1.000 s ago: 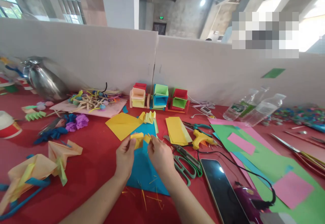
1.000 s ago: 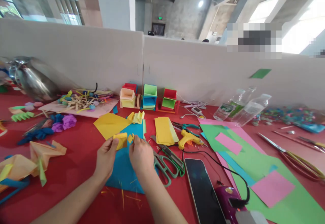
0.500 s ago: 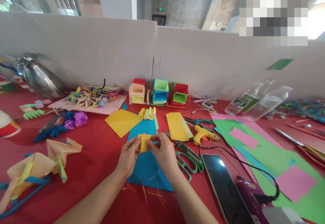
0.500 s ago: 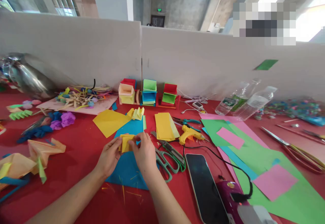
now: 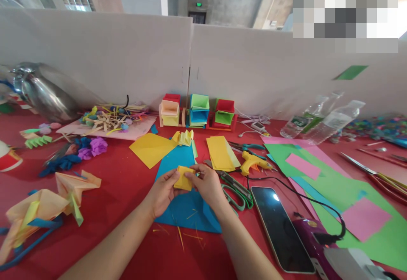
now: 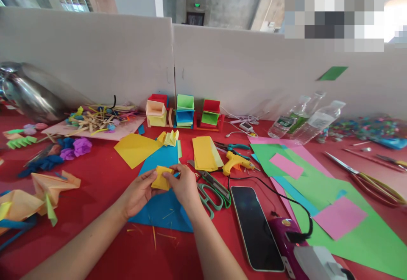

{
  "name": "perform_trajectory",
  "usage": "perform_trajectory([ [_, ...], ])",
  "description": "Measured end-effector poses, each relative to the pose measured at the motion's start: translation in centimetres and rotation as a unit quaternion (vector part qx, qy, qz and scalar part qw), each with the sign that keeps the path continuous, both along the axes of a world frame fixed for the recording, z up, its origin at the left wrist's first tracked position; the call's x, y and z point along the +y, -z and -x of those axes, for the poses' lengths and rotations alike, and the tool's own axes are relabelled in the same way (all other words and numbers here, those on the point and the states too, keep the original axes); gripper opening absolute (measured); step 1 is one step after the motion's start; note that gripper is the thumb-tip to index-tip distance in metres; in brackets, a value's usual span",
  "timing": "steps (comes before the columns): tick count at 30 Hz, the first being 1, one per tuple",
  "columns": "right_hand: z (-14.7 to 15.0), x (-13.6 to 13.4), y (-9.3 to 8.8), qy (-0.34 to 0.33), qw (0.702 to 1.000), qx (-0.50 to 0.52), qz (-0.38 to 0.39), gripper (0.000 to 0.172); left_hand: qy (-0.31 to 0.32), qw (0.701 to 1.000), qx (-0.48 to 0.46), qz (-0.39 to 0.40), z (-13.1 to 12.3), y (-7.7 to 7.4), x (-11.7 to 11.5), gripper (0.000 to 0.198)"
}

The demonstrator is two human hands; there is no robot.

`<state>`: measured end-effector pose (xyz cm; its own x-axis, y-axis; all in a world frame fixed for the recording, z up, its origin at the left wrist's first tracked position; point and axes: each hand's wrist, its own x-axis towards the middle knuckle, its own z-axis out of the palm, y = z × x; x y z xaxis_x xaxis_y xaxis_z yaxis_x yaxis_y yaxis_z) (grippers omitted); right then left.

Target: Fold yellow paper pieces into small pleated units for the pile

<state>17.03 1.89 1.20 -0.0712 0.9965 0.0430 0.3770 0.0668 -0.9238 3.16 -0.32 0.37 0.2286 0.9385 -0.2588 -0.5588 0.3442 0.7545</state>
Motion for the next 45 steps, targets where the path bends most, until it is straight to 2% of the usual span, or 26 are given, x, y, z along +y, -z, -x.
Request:
perform_trajectory([
  [5, -0.1, -0.1, -0.1, 0.003, 1.0, 0.013, 0.003, 0.032, -0.018, 1.0, 0.011, 0.005, 0.1, 0.1, 0.2, 0.026],
  [9, -1.0, 0.6, -1.1, 0.022, 0.997, 0.075, 0.023, 0.034, -0.078, 0.996, 0.039, -0.005, 0.4, 0.3, 0.6, 0.031],
  [13, -2.2, 3.3, -2.2, 0.099, 0.993, 0.069, -0.018, 0.036, -0.13, 0.988, 0.072, -0.038, 0.8, 0.6, 0.9, 0.034],
  [16, -2.6, 5.9, -2.9, 0.143, 0.988, 0.025, -0.049, 0.036, -0.128, 0.987, 0.082, -0.055, 1.0, 0.8, 0.9, 0.035],
  [18, -2.4, 6.8, -3.4, 0.149, 0.986, -0.014, -0.076, 0.033, -0.119, 0.987, 0.093, -0.062, 1.0, 0.8, 1.0, 0.035],
  [20, -1.9, 6.6, -3.9, 0.132, 0.985, -0.048, -0.096, 0.034, -0.111, 0.986, 0.1, -0.072, 1.1, 0.8, 1.0, 0.034],
  [23, -1.4, 4.2, -4.2, 0.078, 0.989, -0.076, -0.097, 0.026, -0.11, 0.983, 0.1, -0.104, 1.0, 0.6, 0.8, 0.035],
  [24, -1.3, 3.1, -4.2, 0.046, 0.992, -0.078, -0.087, 0.023, -0.115, 0.981, 0.102, -0.12, 1.0, 0.4, 0.7, 0.034],
  [27, -1.4, -0.2, -4.2, -0.109, 0.993, -0.043, -0.021, 0.035, -0.139, 0.967, 0.129, -0.171, 0.7, -0.2, 0.2, 0.023],
  [29, -1.5, -2.1, -4.2, -0.124, 0.99, -0.053, -0.033, 0.035, -0.134, 0.955, 0.167, -0.206, 0.5, -1.0, -0.3, 0.015],
  [30, -1.6, -2.8, -4.1, -0.116, 0.989, -0.068, -0.055, 0.027, -0.121, 0.947, 0.195, -0.224, 0.5, -1.5, -0.6, 0.011],
  [32, -1.7, -4.0, -3.7, -0.097, 0.984, -0.103, -0.112, 0.014, -0.085, 0.921, 0.271, -0.266, 0.8, -2.5, -1.2, 0.006],
  [33, -1.7, -4.5, -3.3, -0.09, 0.978, -0.119, -0.144, 0.013, -0.065, 0.895, 0.331, -0.291, 1.1, -2.9, -1.6, 0.004],
  [35, -1.8, -5.6, -2.4, -0.092, 0.964, -0.155, -0.195, 0.017, -0.037, 0.815, 0.455, -0.357, 1.7, -3.2, -2.5, 0.009],
  [38, -1.8, -6.9, -0.8, -0.141, 0.937, -0.229, -0.222, 0.021, -0.002, 0.708, 0.56, -0.43, 2.8, -2.4, -3.6, 0.019],
  [40, -1.8, -7.5, 0.0, -0.179, 0.919, -0.281, -0.21, 0.022, 0.037, 0.66, 0.596, -0.455, 3.6, -1.3, -4.1, 0.021],
  [42, -1.7, -7.8, 0.5, -0.201, 0.907, -0.315, -0.194, 0.022, 0.091, 0.632, 0.609, -0.47, 4.2, -0.5, -4.2, 0.023],
  [45, -1.6, -7.8, 0.8, -0.205, 0.906, -0.326, -0.178, 0.019, 0.149, 0.628, 0.607, -0.463, 4.8, -0.4, -3.9, 0.029],
])
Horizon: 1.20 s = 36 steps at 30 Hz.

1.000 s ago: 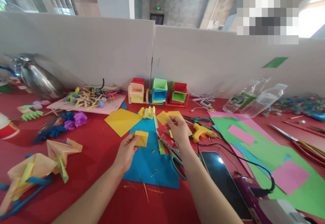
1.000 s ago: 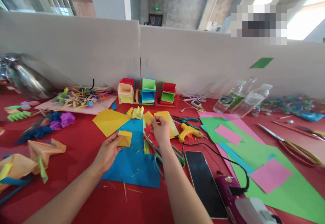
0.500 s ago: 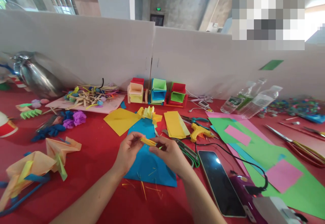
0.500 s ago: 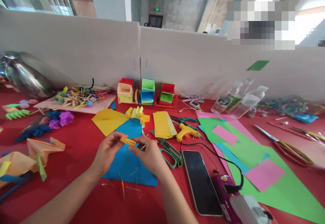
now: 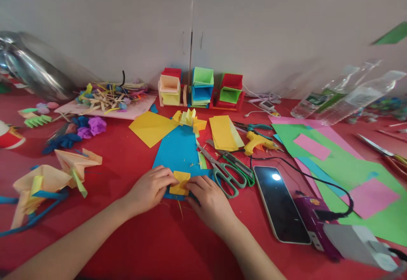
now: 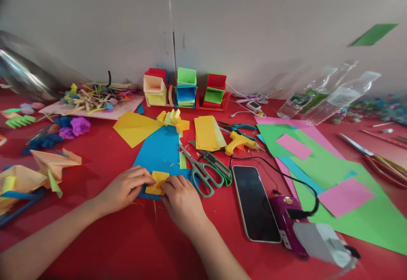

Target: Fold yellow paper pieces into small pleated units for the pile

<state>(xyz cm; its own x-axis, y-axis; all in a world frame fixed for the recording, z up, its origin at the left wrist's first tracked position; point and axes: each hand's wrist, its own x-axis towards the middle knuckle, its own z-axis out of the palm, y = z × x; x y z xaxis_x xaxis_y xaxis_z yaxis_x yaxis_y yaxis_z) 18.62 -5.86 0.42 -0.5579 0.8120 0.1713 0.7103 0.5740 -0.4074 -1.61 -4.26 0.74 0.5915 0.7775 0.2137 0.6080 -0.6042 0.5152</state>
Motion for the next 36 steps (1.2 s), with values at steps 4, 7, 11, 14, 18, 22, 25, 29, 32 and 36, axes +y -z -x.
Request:
perform_trajectory([
  [4, 0.1, 0.1, 0.3, 0.01, 1.0, 0.024, 0.001, 0.015, 0.005, 0.999, 0.021, 0.036, 0.2, -0.6, 0.4, 0.016],
  [7, 0.2, 0.0, 0.5, 0.008, 0.999, 0.038, -0.006, 0.008, 0.023, 0.997, 0.051, 0.052, 0.3, -0.4, 0.2, 0.013],
  [11, 0.3, -0.2, 0.4, -0.002, 1.0, 0.017, -0.023, 0.014, 0.017, 0.998, 0.041, 0.034, 0.6, 0.3, -0.4, 0.006],
  [14, 0.2, -0.3, 0.1, -0.019, 0.999, -0.006, -0.04, 0.013, 0.036, 0.998, 0.038, 0.017, 0.8, 0.6, -0.7, 0.009],
  [18, 0.1, -0.2, -0.2, -0.027, 0.999, -0.006, -0.023, 0.01, 0.01, 0.999, 0.033, 0.038, 0.9, 0.7, -0.9, 0.003],
  [22, 0.1, 0.0, -0.1, -0.008, 1.0, 0.006, 0.015, 0.018, 0.005, 0.998, 0.044, 0.042, 0.9, 0.9, -1.0, 0.016],
  [25, 0.2, 0.1, 0.1, -0.01, 1.0, 0.008, 0.008, 0.025, 0.012, 0.998, 0.054, 0.025, 0.7, 0.8, -1.1, 0.013],
  [29, 0.1, 0.1, 0.2, -0.022, 1.0, 0.009, -0.011, 0.018, 0.012, 0.999, 0.045, -0.003, 0.6, 0.7, -1.2, 0.018],
  [32, 0.0, 0.1, 0.1, -0.026, 0.999, 0.011, -0.028, 0.02, 0.01, 0.999, 0.039, -0.006, 0.5, 0.7, -1.4, 0.02],
  [36, 0.1, 0.2, 0.3, -0.003, 0.999, 0.038, -0.001, 0.018, -0.012, 1.0, 0.012, 0.014, 0.5, 1.0, -1.3, 0.018],
])
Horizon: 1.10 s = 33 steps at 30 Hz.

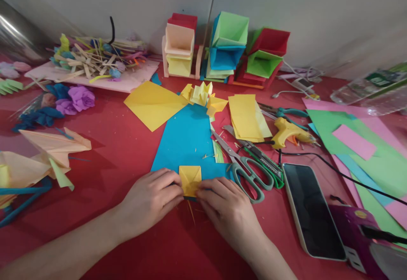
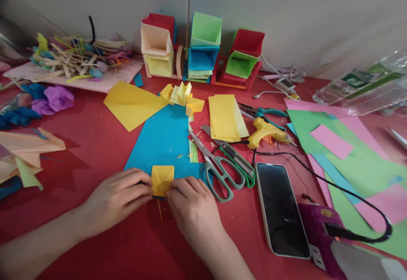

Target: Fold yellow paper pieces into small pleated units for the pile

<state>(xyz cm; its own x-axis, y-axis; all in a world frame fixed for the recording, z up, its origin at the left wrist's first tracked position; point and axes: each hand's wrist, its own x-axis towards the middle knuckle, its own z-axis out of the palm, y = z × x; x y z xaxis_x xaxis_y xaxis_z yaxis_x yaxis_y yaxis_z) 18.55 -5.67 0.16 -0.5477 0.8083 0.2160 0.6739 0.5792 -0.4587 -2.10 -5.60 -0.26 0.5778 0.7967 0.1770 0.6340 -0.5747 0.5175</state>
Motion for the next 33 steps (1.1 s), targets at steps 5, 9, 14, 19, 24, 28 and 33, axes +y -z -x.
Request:
perform_trajectory([
  [5, 0.5, 0.4, 0.1, 0.059, 0.995, 0.042, 0.069, 0.012, -0.05, 0.999, 0.013, 0.016, -0.3, -0.1, 0.1, 0.018],
  [9, 1.0, 0.6, 0.0, 0.089, 0.993, 0.028, 0.077, 0.011, -0.08, 0.995, 0.051, 0.02, -0.7, -0.3, 0.0, 0.019],
  [14, 1.0, 0.7, -0.1, 0.101, 0.99, 0.029, 0.091, 0.007, -0.065, 0.996, 0.031, 0.06, -0.2, -0.7, 0.7, 0.02],
  [19, 1.0, 0.9, -0.3, 0.097, 0.99, 0.024, 0.097, 0.009, -0.027, 0.993, -0.007, 0.116, 0.7, -1.2, 1.4, 0.023],
  [24, 1.1, 0.9, -0.6, 0.104, 0.99, 0.001, 0.093, 0.01, -0.053, 0.994, 0.029, 0.093, 0.1, -0.9, 1.1, 0.02],
  [28, 1.4, 0.9, -0.7, 0.114, 0.988, -0.013, 0.107, 0.012, -0.073, 0.993, 0.063, 0.073, -0.5, -0.8, 0.9, 0.02],
  [33, 1.9, 0.9, -0.8, 0.128, 0.985, -0.043, 0.111, 0.013, -0.078, 0.99, 0.112, 0.046, -0.8, -0.9, 0.6, 0.02],
])
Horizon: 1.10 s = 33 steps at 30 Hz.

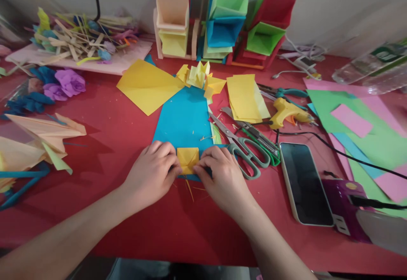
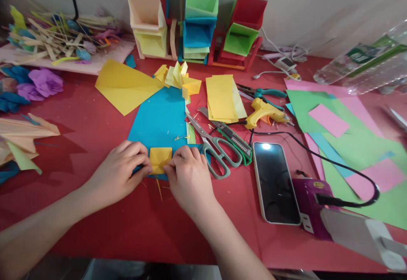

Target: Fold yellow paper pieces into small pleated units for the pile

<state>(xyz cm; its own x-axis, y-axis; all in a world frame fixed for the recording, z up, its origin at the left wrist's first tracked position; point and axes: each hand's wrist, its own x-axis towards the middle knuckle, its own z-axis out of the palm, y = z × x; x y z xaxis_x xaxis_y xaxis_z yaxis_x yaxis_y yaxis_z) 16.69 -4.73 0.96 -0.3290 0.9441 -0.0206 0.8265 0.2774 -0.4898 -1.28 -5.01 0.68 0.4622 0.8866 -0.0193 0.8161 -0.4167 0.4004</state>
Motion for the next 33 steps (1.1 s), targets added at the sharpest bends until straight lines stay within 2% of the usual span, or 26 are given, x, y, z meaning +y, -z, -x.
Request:
perform_trajectory([
  [5, 0.18, 0.01, -0.16, -0.004, 1.0, -0.024, -0.004, 0.013, 0.001, 0.999, 0.023, -0.032, -0.21, 0.07, -0.22, 0.02],
  [13, 0.27, -0.16, -0.08, 0.002, 0.998, -0.054, -0.026, 0.013, -0.01, 1.0, 0.009, -0.017, -0.07, 0.22, -0.16, 0.011],
  [18, 0.31, -0.44, 0.2, 0.014, 0.999, -0.033, -0.031, 0.01, -0.019, 1.0, 0.001, -0.011, -0.11, 0.3, -0.2, 0.008],
  [23, 0.8, -0.57, 0.52, 0.042, 0.997, -0.041, -0.04, 0.02, -0.025, 1.0, -0.006, -0.011, -0.05, 0.31, -0.23, 0.008],
  [29, 0.28, -0.14, 0.53, 0.028, 1.0, -0.012, -0.003, 0.01, -0.023, 1.0, -0.009, -0.006, 0.2, 0.63, -0.19, 0.008],
  [33, -0.07, -0.19, 0.63, 0.014, 1.0, -0.005, -0.014, 0.006, 0.0, 0.999, -0.04, -0.031, 0.03, 0.49, -0.24, 0.005],
])
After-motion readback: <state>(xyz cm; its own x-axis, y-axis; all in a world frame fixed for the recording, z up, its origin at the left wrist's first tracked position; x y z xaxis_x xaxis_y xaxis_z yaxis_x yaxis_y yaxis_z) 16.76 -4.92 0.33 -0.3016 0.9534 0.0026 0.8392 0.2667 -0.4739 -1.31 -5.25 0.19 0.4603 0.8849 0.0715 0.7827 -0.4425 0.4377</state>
